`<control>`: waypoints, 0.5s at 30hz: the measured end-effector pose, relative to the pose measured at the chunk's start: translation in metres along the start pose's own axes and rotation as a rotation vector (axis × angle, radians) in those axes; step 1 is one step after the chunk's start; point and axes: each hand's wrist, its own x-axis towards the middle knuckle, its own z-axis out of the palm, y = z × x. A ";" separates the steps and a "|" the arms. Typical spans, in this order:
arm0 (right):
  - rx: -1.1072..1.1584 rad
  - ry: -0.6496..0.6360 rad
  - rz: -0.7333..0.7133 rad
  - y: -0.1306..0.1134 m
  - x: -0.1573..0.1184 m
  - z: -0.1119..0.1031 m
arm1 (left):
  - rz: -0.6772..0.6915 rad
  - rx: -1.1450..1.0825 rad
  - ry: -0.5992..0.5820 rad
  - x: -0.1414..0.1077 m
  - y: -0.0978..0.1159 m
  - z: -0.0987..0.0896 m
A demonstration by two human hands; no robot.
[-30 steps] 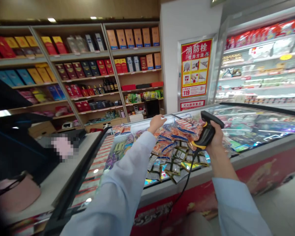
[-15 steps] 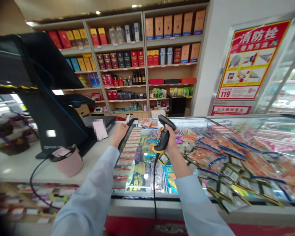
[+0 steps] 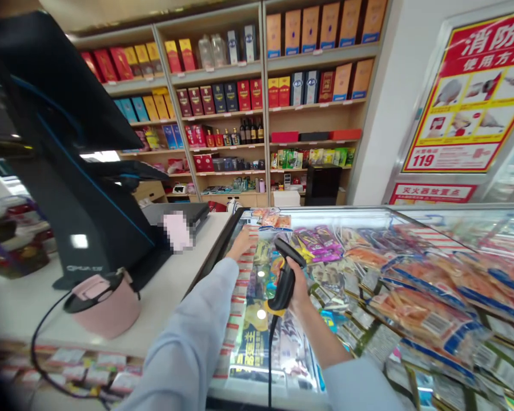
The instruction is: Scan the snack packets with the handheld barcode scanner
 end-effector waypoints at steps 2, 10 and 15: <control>0.010 0.035 -0.004 0.001 0.000 0.000 | -0.001 0.004 -0.012 0.018 0.008 0.012; 0.025 0.051 -0.024 0.001 0.002 -0.002 | -0.135 0.074 -0.002 0.049 0.043 0.043; 0.055 0.058 0.008 0.005 0.005 -0.004 | -0.037 0.170 -0.001 0.029 0.045 0.031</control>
